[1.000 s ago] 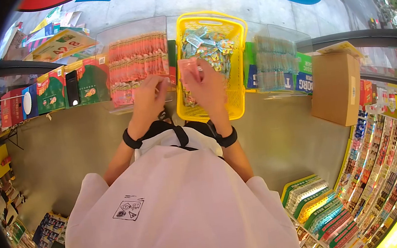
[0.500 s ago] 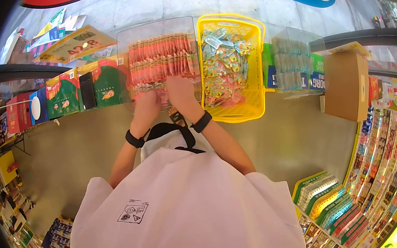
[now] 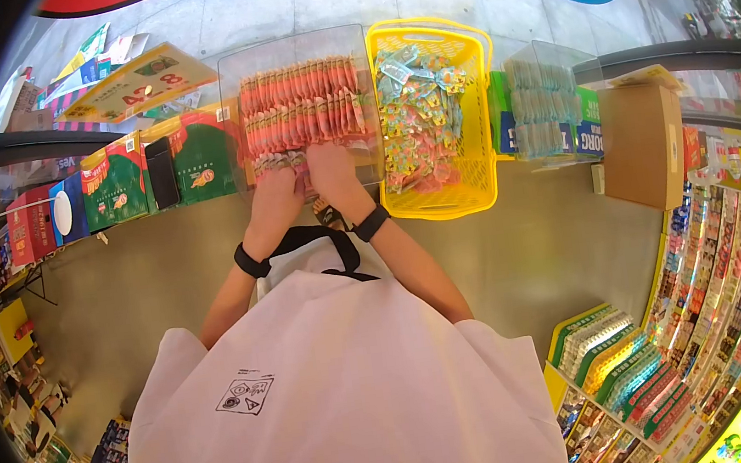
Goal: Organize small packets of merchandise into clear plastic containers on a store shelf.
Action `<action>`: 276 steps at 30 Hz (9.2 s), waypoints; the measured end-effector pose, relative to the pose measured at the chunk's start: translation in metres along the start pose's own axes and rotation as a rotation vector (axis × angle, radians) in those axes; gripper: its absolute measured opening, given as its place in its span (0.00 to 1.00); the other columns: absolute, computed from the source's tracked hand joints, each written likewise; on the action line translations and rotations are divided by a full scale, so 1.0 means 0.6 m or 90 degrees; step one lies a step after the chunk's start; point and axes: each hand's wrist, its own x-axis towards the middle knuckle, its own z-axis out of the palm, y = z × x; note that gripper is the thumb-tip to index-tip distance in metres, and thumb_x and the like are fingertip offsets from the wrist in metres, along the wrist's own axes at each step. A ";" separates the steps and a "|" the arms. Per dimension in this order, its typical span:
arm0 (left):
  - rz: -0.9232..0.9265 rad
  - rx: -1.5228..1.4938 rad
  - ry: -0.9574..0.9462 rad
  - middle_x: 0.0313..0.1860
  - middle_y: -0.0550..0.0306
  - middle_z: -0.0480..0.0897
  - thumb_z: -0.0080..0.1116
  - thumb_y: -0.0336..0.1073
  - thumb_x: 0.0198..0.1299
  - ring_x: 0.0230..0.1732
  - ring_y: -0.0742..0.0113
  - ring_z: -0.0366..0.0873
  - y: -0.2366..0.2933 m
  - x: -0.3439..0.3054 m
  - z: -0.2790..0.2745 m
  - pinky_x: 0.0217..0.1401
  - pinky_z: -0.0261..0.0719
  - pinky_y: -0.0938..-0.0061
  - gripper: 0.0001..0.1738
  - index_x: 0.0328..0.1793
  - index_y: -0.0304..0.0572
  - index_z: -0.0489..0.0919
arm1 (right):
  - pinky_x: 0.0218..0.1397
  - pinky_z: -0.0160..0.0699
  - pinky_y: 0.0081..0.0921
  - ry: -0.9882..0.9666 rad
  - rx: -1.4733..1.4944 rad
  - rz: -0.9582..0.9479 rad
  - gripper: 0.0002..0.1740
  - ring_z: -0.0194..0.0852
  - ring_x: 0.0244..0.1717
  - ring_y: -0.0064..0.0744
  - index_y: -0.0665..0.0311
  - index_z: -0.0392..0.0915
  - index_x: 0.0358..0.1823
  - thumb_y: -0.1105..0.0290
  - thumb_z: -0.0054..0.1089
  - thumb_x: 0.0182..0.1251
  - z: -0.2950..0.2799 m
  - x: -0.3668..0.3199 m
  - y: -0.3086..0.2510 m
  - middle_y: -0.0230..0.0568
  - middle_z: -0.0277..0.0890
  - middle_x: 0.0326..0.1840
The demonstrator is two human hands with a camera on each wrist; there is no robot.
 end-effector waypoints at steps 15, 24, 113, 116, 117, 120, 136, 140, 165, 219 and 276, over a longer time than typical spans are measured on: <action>0.027 0.072 0.065 0.53 0.30 0.78 0.57 0.26 0.63 0.60 0.32 0.74 -0.012 -0.006 -0.014 0.66 0.75 0.50 0.12 0.50 0.22 0.78 | 0.54 0.80 0.55 -0.008 0.235 0.013 0.10 0.78 0.53 0.67 0.70 0.81 0.41 0.71 0.63 0.62 0.056 0.007 -0.015 0.64 0.77 0.48; 0.055 0.154 -0.002 0.59 0.28 0.74 0.59 0.24 0.59 0.63 0.29 0.70 0.007 -0.013 -0.032 0.69 0.70 0.46 0.19 0.56 0.20 0.76 | 0.52 0.80 0.54 -0.103 0.223 0.025 0.09 0.81 0.48 0.65 0.70 0.81 0.37 0.70 0.62 0.60 0.043 0.018 -0.024 0.64 0.82 0.41; 0.159 -0.131 -0.041 0.64 0.35 0.76 0.57 0.25 0.63 0.63 0.36 0.74 0.348 0.055 0.125 0.68 0.75 0.53 0.21 0.63 0.23 0.75 | 0.47 0.82 0.42 0.213 0.253 0.229 0.15 0.84 0.41 0.52 0.63 0.85 0.50 0.80 0.55 0.65 -0.220 -0.159 0.327 0.50 0.84 0.36; 0.154 -0.136 -0.047 0.59 0.35 0.78 0.57 0.26 0.63 0.60 0.36 0.75 0.350 0.081 0.220 0.65 0.76 0.51 0.18 0.59 0.25 0.76 | 0.49 0.82 0.45 0.152 0.216 0.238 0.13 0.84 0.45 0.54 0.63 0.85 0.50 0.76 0.59 0.64 -0.148 -0.172 0.415 0.52 0.84 0.38; 0.138 -0.145 -0.043 0.56 0.35 0.78 0.57 0.27 0.63 0.58 0.36 0.75 0.348 0.092 0.248 0.64 0.76 0.51 0.17 0.57 0.26 0.77 | 0.51 0.82 0.47 0.146 0.207 0.195 0.15 0.83 0.49 0.56 0.62 0.84 0.51 0.75 0.61 0.64 -0.114 -0.171 0.444 0.53 0.83 0.44; 0.106 -0.150 -0.043 0.51 0.35 0.78 0.57 0.27 0.62 0.55 0.35 0.76 0.339 0.115 0.315 0.61 0.76 0.50 0.15 0.53 0.27 0.77 | 0.59 0.81 0.48 0.099 0.178 0.163 0.21 0.79 0.59 0.58 0.61 0.83 0.58 0.74 0.62 0.61 -0.052 -0.167 0.495 0.56 0.80 0.58; -0.034 -0.080 -0.136 0.57 0.29 0.77 0.63 0.30 0.58 0.59 0.30 0.77 0.247 0.125 0.493 0.63 0.78 0.48 0.24 0.60 0.28 0.74 | 0.71 0.76 0.49 -0.146 0.123 0.213 0.36 0.67 0.75 0.64 0.50 0.71 0.77 0.68 0.66 0.66 0.031 -0.069 0.581 0.65 0.46 0.86; -0.038 -0.060 -0.130 0.58 0.28 0.76 0.63 0.30 0.59 0.61 0.29 0.76 0.247 0.120 0.507 0.63 0.78 0.47 0.23 0.60 0.29 0.74 | 0.65 0.80 0.51 -0.169 0.030 0.220 0.33 0.75 0.66 0.63 0.52 0.75 0.73 0.67 0.69 0.65 0.031 -0.064 0.573 0.62 0.48 0.85; -0.066 -0.280 -0.075 0.50 0.25 0.80 0.59 0.32 0.63 0.52 0.26 0.78 0.252 0.116 0.469 0.54 0.78 0.44 0.19 0.56 0.27 0.72 | 0.45 0.83 0.52 -0.002 0.167 0.284 0.36 0.86 0.43 0.62 0.62 0.69 0.70 0.78 0.68 0.57 -0.047 -0.130 0.507 0.56 0.85 0.40; 0.314 -0.304 0.119 0.54 0.48 0.79 0.65 0.24 0.62 0.56 0.49 0.79 0.706 0.237 0.328 0.58 0.80 0.61 0.15 0.55 0.39 0.81 | 0.43 0.82 0.43 0.357 0.080 0.235 0.09 0.85 0.39 0.53 0.64 0.87 0.45 0.73 0.68 0.64 -0.498 -0.336 0.712 0.47 0.86 0.40; 0.294 0.081 -0.007 0.72 0.39 0.74 0.58 0.26 0.56 0.75 0.41 0.70 0.762 0.258 0.498 0.77 0.73 0.57 0.29 0.66 0.24 0.75 | 0.44 0.87 0.36 -0.026 0.192 0.184 0.16 0.91 0.38 0.46 0.68 0.89 0.46 0.66 0.74 0.60 -0.426 -0.272 0.879 0.52 0.89 0.38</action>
